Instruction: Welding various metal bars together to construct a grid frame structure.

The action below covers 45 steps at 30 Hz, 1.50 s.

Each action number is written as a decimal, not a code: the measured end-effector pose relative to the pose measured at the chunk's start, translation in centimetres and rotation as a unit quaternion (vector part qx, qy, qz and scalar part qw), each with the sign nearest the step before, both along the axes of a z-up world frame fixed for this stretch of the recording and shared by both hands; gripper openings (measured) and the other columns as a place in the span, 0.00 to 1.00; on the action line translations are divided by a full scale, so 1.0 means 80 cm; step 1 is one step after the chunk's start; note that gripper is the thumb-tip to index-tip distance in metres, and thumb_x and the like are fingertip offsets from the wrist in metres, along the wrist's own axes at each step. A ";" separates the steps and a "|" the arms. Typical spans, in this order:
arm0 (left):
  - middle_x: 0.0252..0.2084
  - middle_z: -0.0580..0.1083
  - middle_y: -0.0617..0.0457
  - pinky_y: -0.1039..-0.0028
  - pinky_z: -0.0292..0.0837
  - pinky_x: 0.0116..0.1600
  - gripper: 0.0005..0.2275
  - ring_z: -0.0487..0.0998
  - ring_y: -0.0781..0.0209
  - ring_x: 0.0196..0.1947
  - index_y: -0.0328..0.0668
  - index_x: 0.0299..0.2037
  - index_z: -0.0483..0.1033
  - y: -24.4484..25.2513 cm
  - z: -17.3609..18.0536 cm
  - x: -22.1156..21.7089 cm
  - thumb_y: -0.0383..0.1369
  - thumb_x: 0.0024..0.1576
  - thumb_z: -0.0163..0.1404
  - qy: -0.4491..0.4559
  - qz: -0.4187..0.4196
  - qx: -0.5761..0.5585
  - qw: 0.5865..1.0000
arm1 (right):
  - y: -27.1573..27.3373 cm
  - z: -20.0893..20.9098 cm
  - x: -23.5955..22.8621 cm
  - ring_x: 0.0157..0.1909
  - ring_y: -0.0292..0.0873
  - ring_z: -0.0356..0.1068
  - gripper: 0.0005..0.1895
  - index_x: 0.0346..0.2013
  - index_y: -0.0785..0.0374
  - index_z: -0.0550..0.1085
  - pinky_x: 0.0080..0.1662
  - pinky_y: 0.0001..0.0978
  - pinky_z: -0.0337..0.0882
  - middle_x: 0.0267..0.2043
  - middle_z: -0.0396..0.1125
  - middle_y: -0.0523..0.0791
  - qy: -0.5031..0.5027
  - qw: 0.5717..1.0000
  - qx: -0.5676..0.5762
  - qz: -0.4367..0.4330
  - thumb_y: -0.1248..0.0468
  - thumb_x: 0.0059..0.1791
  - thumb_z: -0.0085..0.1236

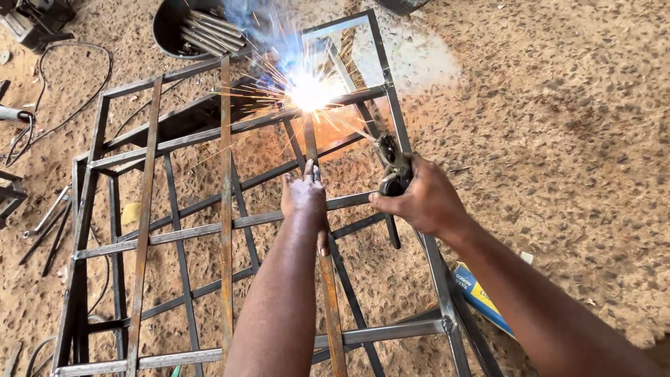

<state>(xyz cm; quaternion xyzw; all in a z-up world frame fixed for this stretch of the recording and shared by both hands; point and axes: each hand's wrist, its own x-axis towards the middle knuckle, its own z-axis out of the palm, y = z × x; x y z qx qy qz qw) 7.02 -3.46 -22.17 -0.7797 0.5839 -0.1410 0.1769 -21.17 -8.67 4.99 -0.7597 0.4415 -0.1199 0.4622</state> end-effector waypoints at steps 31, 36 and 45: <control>0.81 0.36 0.44 0.47 0.42 0.77 0.54 0.64 0.48 0.71 0.42 0.73 0.53 0.009 0.150 -0.052 0.46 0.36 0.72 0.169 0.100 0.222 0.955 | -0.005 0.007 0.003 0.32 0.41 0.77 0.29 0.41 0.66 0.73 0.42 0.34 0.79 0.32 0.76 0.45 0.009 0.997 -0.048 0.059 0.53 0.35 0.74; 0.80 0.33 0.43 0.49 0.38 0.76 0.70 0.58 0.43 0.73 0.37 0.77 0.41 0.007 0.174 -0.059 0.49 0.27 0.79 0.186 0.116 0.263 0.940 | -0.004 0.009 0.003 0.32 0.41 0.78 0.27 0.41 0.66 0.74 0.41 0.33 0.80 0.33 0.77 0.46 0.012 0.998 -0.038 0.058 0.54 0.35 0.73; 0.80 0.33 0.38 0.51 0.35 0.78 0.73 0.60 0.45 0.73 0.36 0.77 0.42 0.016 0.285 -0.094 0.56 0.22 0.78 0.187 0.126 0.330 0.917 | -0.011 0.011 0.003 0.33 0.44 0.78 0.30 0.45 0.65 0.71 0.43 0.36 0.81 0.34 0.76 0.46 0.066 0.996 0.008 0.060 0.55 0.37 0.74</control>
